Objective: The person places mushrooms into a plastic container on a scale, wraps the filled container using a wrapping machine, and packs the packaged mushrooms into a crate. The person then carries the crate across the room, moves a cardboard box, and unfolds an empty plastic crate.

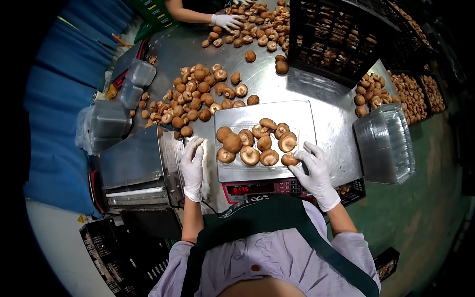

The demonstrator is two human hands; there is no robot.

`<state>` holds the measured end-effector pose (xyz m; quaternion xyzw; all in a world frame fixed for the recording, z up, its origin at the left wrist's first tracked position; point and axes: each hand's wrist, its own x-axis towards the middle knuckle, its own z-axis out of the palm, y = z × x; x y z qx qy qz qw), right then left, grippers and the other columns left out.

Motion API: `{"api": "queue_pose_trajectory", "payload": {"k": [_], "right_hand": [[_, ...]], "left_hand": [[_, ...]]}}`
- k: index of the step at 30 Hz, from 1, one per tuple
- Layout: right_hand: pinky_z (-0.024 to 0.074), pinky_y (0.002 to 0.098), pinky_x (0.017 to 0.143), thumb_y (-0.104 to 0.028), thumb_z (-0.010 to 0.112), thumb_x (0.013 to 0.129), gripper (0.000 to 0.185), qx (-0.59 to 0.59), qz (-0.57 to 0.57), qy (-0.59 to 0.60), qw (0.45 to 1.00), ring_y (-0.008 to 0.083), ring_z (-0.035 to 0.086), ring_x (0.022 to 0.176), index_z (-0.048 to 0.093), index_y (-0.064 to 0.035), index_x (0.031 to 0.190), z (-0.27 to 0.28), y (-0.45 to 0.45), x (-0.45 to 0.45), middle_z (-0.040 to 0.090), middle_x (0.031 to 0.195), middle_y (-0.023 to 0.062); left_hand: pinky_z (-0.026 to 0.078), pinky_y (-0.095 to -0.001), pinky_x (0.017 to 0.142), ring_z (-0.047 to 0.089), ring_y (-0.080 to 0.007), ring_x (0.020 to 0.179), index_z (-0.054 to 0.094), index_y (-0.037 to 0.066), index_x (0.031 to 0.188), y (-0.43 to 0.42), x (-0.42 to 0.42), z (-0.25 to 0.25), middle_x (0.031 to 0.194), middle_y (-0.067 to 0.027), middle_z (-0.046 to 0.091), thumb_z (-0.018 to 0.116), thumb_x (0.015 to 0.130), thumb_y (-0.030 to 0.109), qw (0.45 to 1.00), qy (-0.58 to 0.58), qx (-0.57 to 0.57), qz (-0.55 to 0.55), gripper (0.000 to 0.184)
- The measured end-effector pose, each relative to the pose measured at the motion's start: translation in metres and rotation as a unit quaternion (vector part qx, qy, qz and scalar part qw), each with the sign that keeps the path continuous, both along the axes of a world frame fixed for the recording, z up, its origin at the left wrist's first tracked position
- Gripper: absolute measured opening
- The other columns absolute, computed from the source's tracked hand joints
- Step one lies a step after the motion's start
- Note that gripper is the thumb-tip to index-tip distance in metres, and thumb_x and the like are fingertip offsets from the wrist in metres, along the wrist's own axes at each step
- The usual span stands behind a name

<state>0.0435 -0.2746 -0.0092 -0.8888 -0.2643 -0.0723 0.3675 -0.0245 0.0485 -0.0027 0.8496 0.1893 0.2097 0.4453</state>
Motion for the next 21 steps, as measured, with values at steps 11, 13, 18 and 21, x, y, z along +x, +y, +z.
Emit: {"api": "queue_pose_trajectory", "payload": {"k": [11,13,18,21], "right_hand": [[0.044,0.0377,0.086,-0.014,0.073,0.072,0.019,-0.064,-0.079,-0.119,0.988,0.0319,0.055,0.1,0.068,-0.0062,0.088,0.004,0.011,0.008,0.062,0.102,0.0129],[0.0442,0.0363,0.086,-0.01,0.071,0.072,0.015,0.058,-0.099,-0.033,0.993,0.0297,0.055,0.1,0.068,-0.0062,0.086,0.005,0.003,0.011,0.065,0.096,0.0088],[0.0452,0.0304,0.086,-0.005,0.065,0.079,0.014,0.128,-0.149,0.052,0.979,0.0208,0.06,0.095,0.068,-0.002,0.092,0.005,-0.018,0.028,0.067,0.094,0.01],[0.045,0.0299,0.086,-0.01,0.064,0.08,0.017,0.122,-0.132,0.102,0.978,0.0214,0.061,0.094,0.068,-0.0021,0.095,0.015,-0.013,0.043,0.066,0.096,0.0121]], "left_hand": [[0.04,-0.0336,0.096,0.054,-0.0278,0.109,0.063,0.0,0.103,-0.009,0.005,-0.004,0.113,-0.016,0.059,0.056,0.088,0.013,0.999,0.009,-0.006,-0.046,0.021],[0.04,-0.0335,0.095,0.055,-0.0274,0.108,0.063,-0.001,0.103,-0.005,0.004,-0.002,0.112,-0.0157,0.06,0.057,0.088,0.013,1.0,0.003,-0.01,-0.016,0.021],[0.04,-0.0327,0.094,0.055,-0.0243,0.108,0.063,-0.001,0.105,0.008,0.004,0.006,0.11,-0.0146,0.06,0.06,0.087,0.014,1.0,-0.005,-0.018,0.014,0.023],[0.04,-0.0331,0.095,0.054,-0.0256,0.109,0.062,0.0,0.106,0.006,0.007,0.011,0.113,-0.0154,0.059,0.06,0.087,0.015,1.0,0.006,-0.025,0.005,0.025]]}}
